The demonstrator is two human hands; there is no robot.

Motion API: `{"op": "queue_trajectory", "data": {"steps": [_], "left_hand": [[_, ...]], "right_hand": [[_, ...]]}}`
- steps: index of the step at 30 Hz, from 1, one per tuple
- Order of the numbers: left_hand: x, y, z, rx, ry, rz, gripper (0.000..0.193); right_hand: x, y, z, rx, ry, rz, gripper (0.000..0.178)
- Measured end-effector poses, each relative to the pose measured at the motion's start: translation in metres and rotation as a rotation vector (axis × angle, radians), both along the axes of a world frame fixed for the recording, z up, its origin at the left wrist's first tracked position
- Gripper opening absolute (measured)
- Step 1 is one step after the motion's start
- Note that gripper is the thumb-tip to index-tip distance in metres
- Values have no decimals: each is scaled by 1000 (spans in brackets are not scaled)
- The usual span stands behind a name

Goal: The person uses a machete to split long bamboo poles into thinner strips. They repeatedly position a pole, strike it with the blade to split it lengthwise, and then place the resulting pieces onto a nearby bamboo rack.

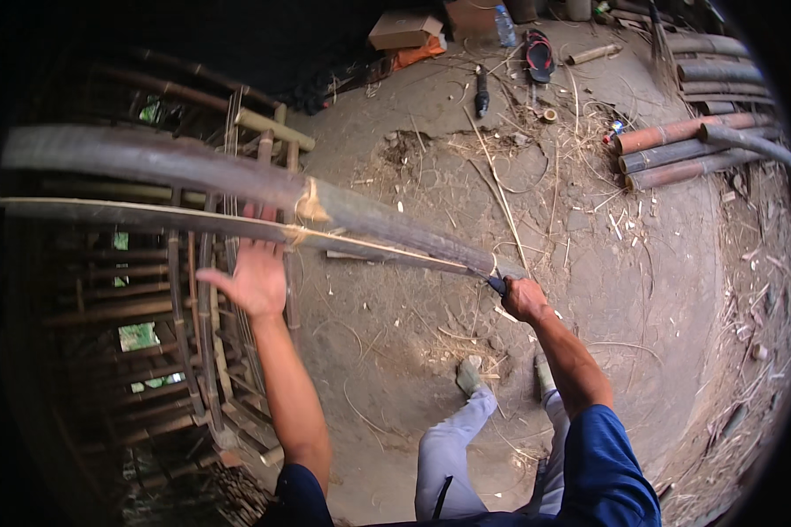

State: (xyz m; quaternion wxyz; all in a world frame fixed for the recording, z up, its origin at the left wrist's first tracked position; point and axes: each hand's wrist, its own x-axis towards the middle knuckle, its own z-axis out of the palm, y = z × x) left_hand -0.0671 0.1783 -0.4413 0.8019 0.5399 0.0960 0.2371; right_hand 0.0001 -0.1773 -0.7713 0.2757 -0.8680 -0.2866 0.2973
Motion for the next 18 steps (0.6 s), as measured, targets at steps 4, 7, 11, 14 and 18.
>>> {"op": "queue_trajectory", "data": {"steps": [4,7,11,14,18], "left_hand": [[14,-31,21,101,114,630,110],[-16,-46,26,118,182,1063,103],[-59,-46,8,55,218,1270,98],[-98,-30,-10,-69,296,1327,101],[-110,-32,-10,-34,462,1648,95]], "right_hand": [[-38,18,21,-63,13,-1,18],[-63,7,26,-23,242,238,31],[-101,10,39,-203,809,118,42],[-138,23,27,-265,753,45,43],[-268,71,15,-135,423,-489,30]]}}
